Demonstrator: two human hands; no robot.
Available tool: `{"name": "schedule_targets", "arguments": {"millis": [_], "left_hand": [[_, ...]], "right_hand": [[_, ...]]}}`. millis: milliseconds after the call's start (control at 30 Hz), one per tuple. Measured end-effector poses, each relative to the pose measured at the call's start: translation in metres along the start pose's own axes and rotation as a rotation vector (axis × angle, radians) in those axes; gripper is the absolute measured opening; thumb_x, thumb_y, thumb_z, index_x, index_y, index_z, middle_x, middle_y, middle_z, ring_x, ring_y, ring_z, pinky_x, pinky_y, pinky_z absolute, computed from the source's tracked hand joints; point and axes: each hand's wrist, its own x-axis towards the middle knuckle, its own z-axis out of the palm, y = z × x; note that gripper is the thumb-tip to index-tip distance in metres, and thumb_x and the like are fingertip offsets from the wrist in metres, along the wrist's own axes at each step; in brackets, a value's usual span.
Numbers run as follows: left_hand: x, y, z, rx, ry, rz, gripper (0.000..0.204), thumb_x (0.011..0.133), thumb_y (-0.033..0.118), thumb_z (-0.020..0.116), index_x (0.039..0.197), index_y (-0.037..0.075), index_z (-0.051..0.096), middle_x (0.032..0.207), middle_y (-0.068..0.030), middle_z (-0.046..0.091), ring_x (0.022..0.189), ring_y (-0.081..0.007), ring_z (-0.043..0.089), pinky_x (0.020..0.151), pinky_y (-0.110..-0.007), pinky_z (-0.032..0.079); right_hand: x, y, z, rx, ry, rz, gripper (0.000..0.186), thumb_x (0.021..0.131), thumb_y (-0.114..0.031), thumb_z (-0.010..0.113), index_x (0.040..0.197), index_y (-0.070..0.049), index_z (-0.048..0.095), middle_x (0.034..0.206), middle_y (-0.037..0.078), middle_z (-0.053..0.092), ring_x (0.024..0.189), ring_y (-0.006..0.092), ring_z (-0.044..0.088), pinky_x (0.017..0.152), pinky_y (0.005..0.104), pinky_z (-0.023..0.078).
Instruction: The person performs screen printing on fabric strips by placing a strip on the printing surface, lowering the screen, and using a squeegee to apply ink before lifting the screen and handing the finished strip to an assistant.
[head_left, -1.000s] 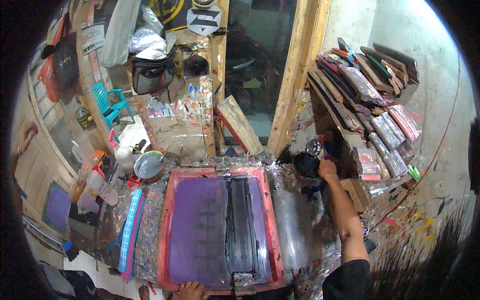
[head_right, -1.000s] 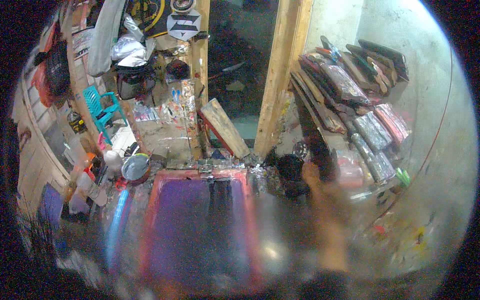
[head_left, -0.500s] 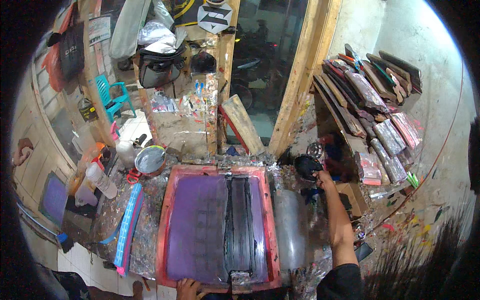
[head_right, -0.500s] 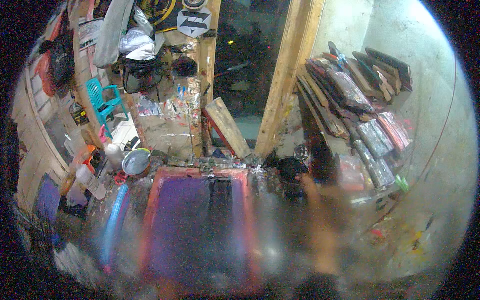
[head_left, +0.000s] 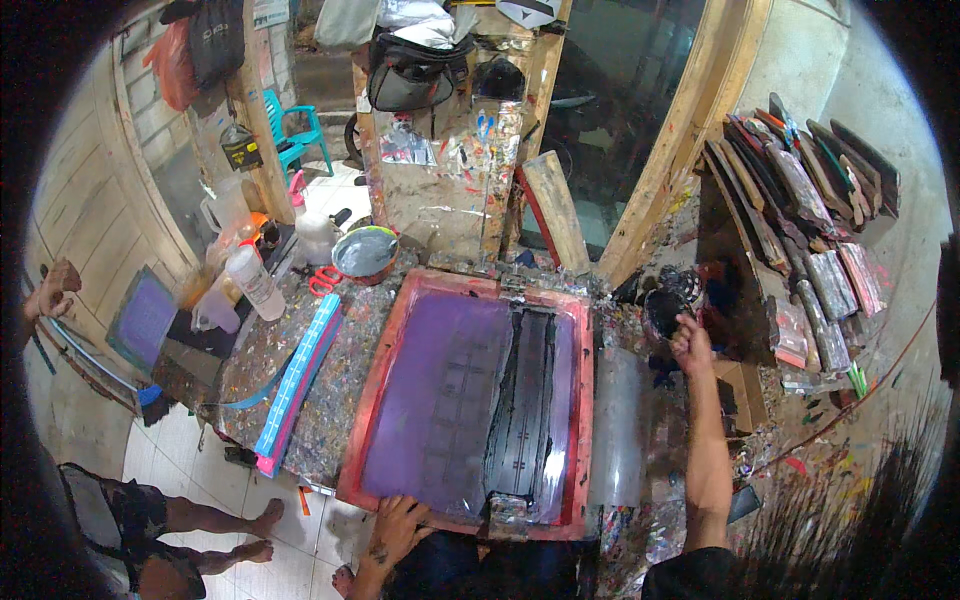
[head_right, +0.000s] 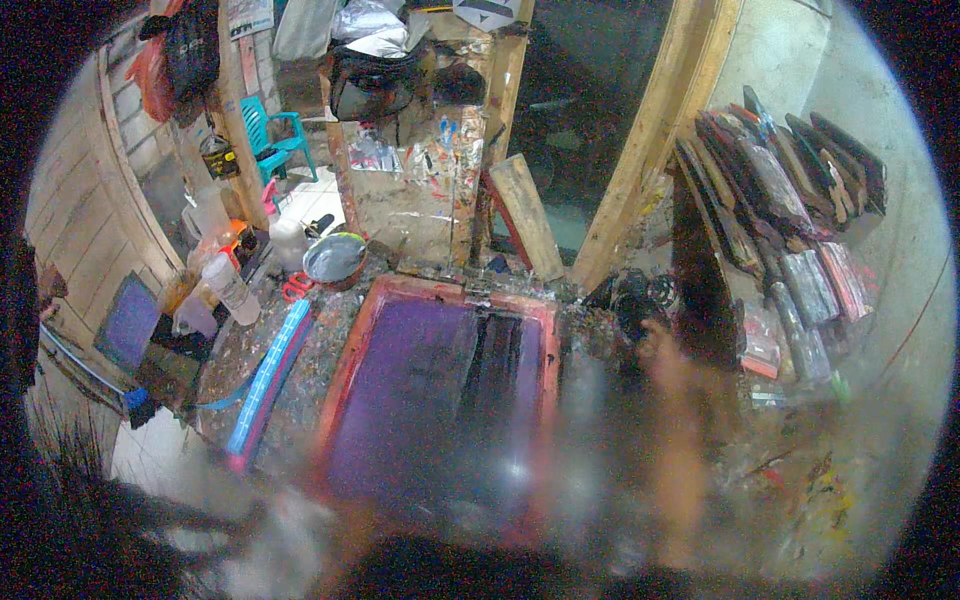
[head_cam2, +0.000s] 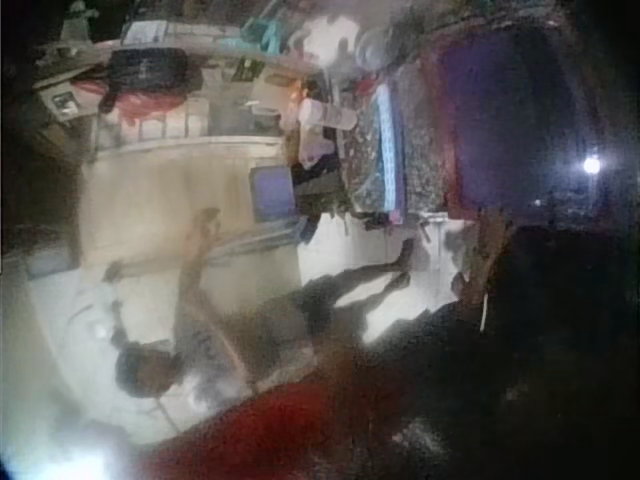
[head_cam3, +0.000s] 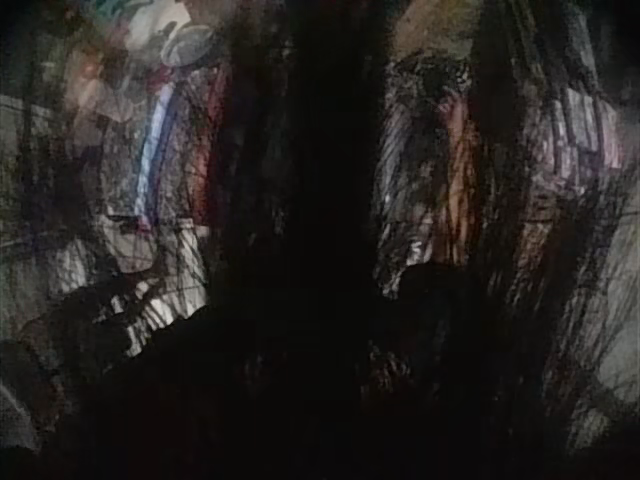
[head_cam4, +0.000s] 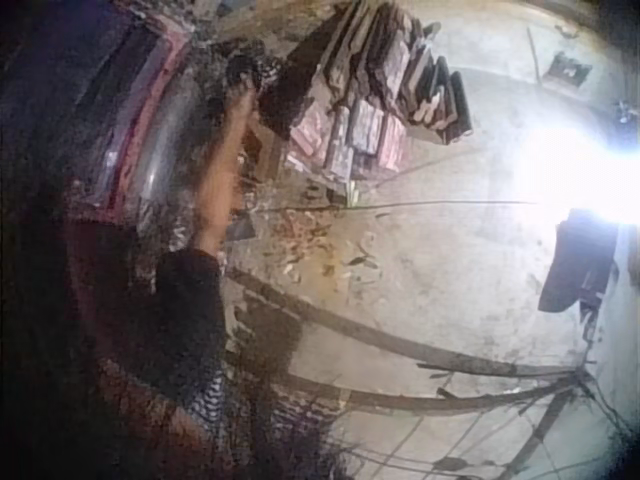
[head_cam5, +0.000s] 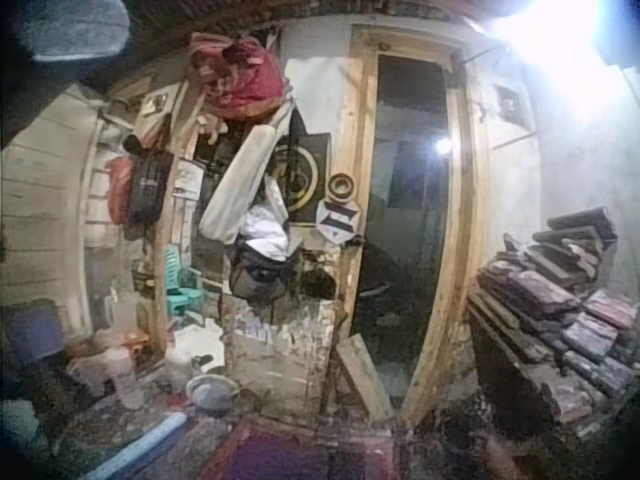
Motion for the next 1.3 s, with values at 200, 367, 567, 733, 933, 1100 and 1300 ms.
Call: {"name": "schedule_targets", "arguments": {"millis": [200,367,567,733,933,1100,1300], "left_hand": [[0.003,-0.004,0.011,-0.081,0.008,0.0,0.038,0.082,0.035,0.079,0.109,0.009,0.07,0.104,-0.0105,0.06,0.104,-0.0324,0.057,0.092,-0.046,0.044],[0.002,-0.007,0.023,0.003,0.079,0.04,0.037,0.083,0.035,0.079,0.109,0.009,0.071,0.102,-0.0107,0.061,0.107,-0.0322,0.058,0.095,-0.046,0.045],[-0.012,-0.012,0.013,-0.001,0.024,-0.039,0.037,0.082,0.033,0.079,0.11,0.011,0.07,0.104,-0.01,0.06,0.106,-0.0321,0.058,0.095,-0.045,0.045],[0.0,-0.006,0.011,0.01,-0.003,-0.007,0.037,0.081,0.031,0.08,0.111,0.012,0.07,0.105,-0.01,0.06,0.105,-0.0317,0.057,0.095,-0.044,0.044],[0.015,0.0,0.013,0.021,-0.074,0.004,0.038,0.082,0.029,0.08,0.113,0.011,0.069,0.105,-0.0107,0.06,0.106,-0.0326,0.056,0.097,-0.046,0.043],[-0.01,-0.008,0.001,-0.011,0.013,-0.045,0.039,0.082,0.028,0.079,0.115,0.01,0.068,0.105,-0.0114,0.06,0.107,-0.0331,0.056,0.097,-0.045,0.042],[0.009,-0.006,0.018,0.023,-0.082,0.041,0.043,0.081,0.028,0.079,0.119,0.01,0.067,0.106,-0.0107,0.059,0.108,-0.0323,0.055,0.099,-0.046,0.041]], "right_hand": [[-0.018,0.111,0.096,-0.921,0.08,-0.747,0.028,0.097,-0.025,0.061,0.087,-0.002,0.072,0.063,-0.001,0.056,0.054,0.0135,0.05,0.058,0.0396,0.049],[-0.004,0.182,0.12,-1.002,-0.015,-0.603,0.027,0.096,-0.022,0.061,0.084,-0.002,0.074,0.064,0.003,0.059,0.055,0.0188,0.055,0.056,0.0412,0.047],[-0.036,0.142,0.157,0.027,-0.108,0.257,0.017,0.095,-0.025,0.061,0.087,-0.01,0.065,0.063,-0.002,0.043,0.049,0.0141,0.04,0.05,0.0321,0.039],[0.007,0.054,0.038,-0.982,0.502,-0.631,0.033,0.096,-0.021,0.054,0.088,0.001,0.078,0.081,0.019,0.075,0.078,0.0303,0.072,0.074,0.0458,0.053],[-0.055,0.001,-0.032,-1.946,0.393,-0.754,0.031,0.093,-0.025,0.062,0.11,0.0,0.066,0.1,0.023,0.071,0.094,0.0458,0.068,0.084,0.0546,0.053],[-0.246,0.119,0.127,-1.221,-0.606,-0.537,0.043,0.089,-0.031,0.076,0.119,-0.003,0.061,0.115,0.021,0.063,0.103,0.0398,0.063,0.088,0.0462,0.052],[-0.357,0.174,0.149,-1.636,-0.862,-0.704,0.035,0.09,-0.021,0.068,0.117,-0.001,0.059,0.106,0.019,0.062,0.1,0.0355,0.068,0.081,0.0458,0.057]]}}
